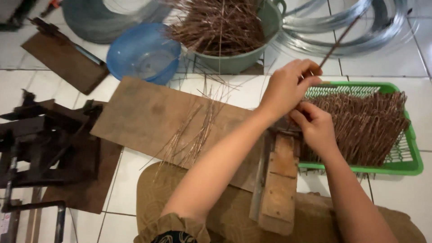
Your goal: A person is manually aligning and trimming thin wooden sticks or dried plant stems using a lever-operated cutting tool while seated at a floor-level workstation.
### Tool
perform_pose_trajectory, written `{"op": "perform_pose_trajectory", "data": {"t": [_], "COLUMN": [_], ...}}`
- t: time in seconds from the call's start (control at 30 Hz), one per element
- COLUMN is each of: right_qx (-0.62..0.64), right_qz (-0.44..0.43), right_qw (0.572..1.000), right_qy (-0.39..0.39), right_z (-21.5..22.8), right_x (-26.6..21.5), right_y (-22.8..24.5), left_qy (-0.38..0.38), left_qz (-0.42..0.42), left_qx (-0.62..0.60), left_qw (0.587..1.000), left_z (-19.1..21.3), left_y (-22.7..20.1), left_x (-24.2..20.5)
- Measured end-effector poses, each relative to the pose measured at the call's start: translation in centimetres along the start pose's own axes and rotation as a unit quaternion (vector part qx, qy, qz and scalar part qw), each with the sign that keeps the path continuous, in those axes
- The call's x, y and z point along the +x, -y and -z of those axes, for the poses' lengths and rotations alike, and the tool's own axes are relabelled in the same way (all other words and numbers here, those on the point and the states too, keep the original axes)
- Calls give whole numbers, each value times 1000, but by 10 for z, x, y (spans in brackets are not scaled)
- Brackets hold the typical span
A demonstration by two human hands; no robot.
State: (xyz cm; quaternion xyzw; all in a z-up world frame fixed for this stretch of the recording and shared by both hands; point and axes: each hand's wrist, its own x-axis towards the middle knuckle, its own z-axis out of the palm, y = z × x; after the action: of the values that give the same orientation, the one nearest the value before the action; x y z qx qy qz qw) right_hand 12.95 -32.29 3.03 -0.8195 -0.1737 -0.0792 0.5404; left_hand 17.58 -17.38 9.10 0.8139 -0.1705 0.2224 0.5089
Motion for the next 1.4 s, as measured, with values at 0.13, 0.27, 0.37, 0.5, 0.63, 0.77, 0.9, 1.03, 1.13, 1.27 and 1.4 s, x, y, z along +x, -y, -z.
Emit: {"op": "perform_pose_trajectory", "data": {"t": [0.13,0.27,0.37,0.5,0.63,0.77,0.9,1.03,1.13,1.27,1.4], "right_qx": [71,184,146,68,102,152,191,251,264,289,296], "right_qz": [-104,-245,-270,-254,-227,-207,-222,-258,-254,-248,-242], "right_qw": [991,950,948,963,969,966,956,933,930,924,924], "right_qy": [40,66,80,59,9,19,18,18,20,13,16], "right_z": [-2,-5,-4,6,7,-1,-7,-11,-10,-11,-11], "right_x": [1,8,7,14,18,15,13,12,9,9,9], "right_y": [4,18,31,-16,8,13,10,8,10,15,5], "left_qy": [11,55,74,110,110,154,171,167,152,124,113], "left_qz": [116,273,309,316,336,311,309,313,332,362,368], "left_qx": [-8,28,8,-14,-160,-40,36,47,16,-45,-62], "left_qw": [993,960,948,942,921,937,935,934,931,923,921], "left_z": [-23,-43,-30,-35,-24,-14,-1,5,5,5,1], "left_y": [36,84,63,77,50,50,27,15,13,16,23], "left_x": [10,19,7,-17,-46,-54,-61,-69,-76,-91,-97]}}
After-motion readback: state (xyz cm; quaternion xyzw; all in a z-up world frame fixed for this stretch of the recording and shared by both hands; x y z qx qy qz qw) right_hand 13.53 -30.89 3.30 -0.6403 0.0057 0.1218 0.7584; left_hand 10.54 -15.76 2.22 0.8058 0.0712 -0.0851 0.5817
